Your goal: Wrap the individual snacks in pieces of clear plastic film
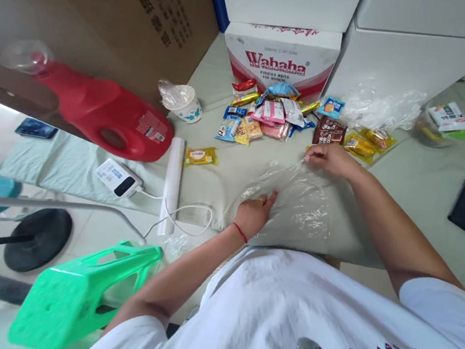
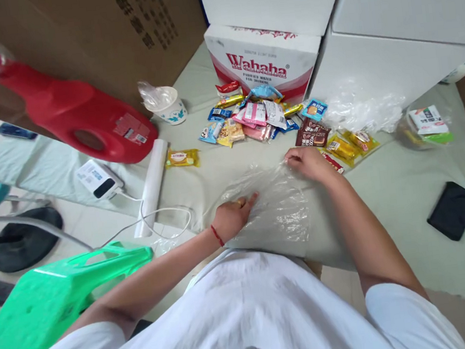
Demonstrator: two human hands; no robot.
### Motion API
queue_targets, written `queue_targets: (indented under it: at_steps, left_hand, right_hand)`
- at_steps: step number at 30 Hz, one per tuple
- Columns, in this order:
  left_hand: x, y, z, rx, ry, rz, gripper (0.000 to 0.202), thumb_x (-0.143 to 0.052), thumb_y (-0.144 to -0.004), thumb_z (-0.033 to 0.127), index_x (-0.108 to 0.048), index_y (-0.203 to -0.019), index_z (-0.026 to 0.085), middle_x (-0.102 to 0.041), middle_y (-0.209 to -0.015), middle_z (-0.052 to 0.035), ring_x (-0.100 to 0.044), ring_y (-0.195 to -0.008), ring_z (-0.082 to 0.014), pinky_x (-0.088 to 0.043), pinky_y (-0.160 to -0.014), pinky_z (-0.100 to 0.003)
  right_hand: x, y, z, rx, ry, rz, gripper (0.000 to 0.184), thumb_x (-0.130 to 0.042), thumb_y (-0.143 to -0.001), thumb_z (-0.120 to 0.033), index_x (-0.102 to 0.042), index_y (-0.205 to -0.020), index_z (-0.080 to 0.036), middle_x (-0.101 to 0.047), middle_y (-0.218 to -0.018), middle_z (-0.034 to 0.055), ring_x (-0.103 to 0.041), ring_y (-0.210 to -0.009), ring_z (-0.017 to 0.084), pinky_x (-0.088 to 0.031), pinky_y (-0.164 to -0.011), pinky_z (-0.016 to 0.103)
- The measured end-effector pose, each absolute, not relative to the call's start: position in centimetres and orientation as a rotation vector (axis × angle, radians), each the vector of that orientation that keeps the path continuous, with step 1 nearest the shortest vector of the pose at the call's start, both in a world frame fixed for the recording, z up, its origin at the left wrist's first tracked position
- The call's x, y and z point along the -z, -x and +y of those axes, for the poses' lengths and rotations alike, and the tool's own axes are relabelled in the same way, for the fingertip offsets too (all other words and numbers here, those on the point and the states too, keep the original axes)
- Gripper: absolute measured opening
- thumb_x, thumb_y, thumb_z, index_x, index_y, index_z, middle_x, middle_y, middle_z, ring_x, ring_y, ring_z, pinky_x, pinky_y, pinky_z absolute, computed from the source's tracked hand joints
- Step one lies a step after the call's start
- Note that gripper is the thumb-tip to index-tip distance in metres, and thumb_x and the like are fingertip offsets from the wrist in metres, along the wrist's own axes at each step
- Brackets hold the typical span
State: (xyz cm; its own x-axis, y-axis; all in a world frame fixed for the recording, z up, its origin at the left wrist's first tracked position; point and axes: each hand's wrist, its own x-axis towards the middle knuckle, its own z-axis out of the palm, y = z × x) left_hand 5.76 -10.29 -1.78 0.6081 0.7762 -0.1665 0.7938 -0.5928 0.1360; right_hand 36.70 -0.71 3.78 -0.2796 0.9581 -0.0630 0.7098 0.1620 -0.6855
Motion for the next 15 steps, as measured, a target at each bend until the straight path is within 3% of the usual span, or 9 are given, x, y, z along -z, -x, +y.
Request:
queue_targets:
  at_steps: [2, 5, 9, 12, 15]
  left_hand:
    - [2.0, -5.5, -10.5, -0.026, -2.716, 1.287, 0.051, -0.037, -0.106, 0.019, -0.051, -0.154, 0.028, -0.074, -0.104, -0.0104, -0.071, -0.092, -0.0231, -0.052, -0.079, -0.036]
    - [2.1, -5.5, -10.3, -0.265, -2.756, 1.302, 0.046, -0.042, -0.107, 0.029, -0.055, -0.151, 0.024, -0.072, -0.122, -0.0148, -0.065, -0.12, -0.0286, -0.051, -0.091, -0.041]
    - [2.1, -5.8, -10.0, -0.373, -2.633, 1.242, 0.047, -0.043, -0.107, 0.035, -0.055, -0.15, 0.02, -0.064, -0.144, -0.0164, -0.06, -0.128, -0.0296, -0.05, -0.096, -0.046]
    - [1.6, -5.9, -9.9, -0.49, -2.417, 1.248, 0.044, -0.043, -0.105, 0.033, -0.061, -0.144, 0.022, -0.062, -0.148, -0.0143, -0.06, -0.128, -0.0277, -0.049, -0.103, -0.049]
    - [0.8, -5.6, -8.8, -0.621, -2.206, 1.34, 0.042, -0.038, -0.106, 0.029, -0.067, -0.136, 0.022, -0.065, -0.145, -0.0115, -0.06, -0.129, -0.0237, -0.047, -0.11, -0.048]
  right_hand:
    - [-4.3, -37.6, 1.1, -0.802, 1.684, -2.116, 0.025, -0.059, -0.088, -0.036, -0.077, -0.09, -0.018, -0.074, -0.085, 0.0056, -0.064, -0.074, 0.02, -0.046, -0.071, 0.031]
    - [-5.6, -37.5, 1.8, -0.47, 1.785, -2.149, 0.024, -0.057, -0.089, -0.031, -0.076, -0.094, -0.017, -0.072, -0.093, 0.0115, -0.063, -0.085, 0.025, -0.048, -0.08, 0.036]
    - [-7.1, -34.2, -3.5, 0.025, 1.74, -1.981, 0.032, -0.046, -0.101, -0.03, -0.074, -0.11, -0.017, -0.067, -0.104, 0.0162, -0.058, -0.104, 0.033, -0.049, -0.092, 0.047]
    - [-5.6, -29.7, -10.1, -0.186, 1.514, -2.213, 0.033, -0.044, -0.102, -0.025, -0.073, -0.117, -0.021, -0.069, -0.107, 0.0136, -0.06, -0.107, 0.03, -0.053, -0.093, 0.045]
    - [-2.0, -25.8, -15.1, -0.425, 1.374, -2.388, 0.038, -0.052, -0.102, -0.028, -0.068, -0.136, -0.021, -0.063, -0.141, 0.0146, -0.052, -0.136, 0.032, -0.049, -0.111, 0.051]
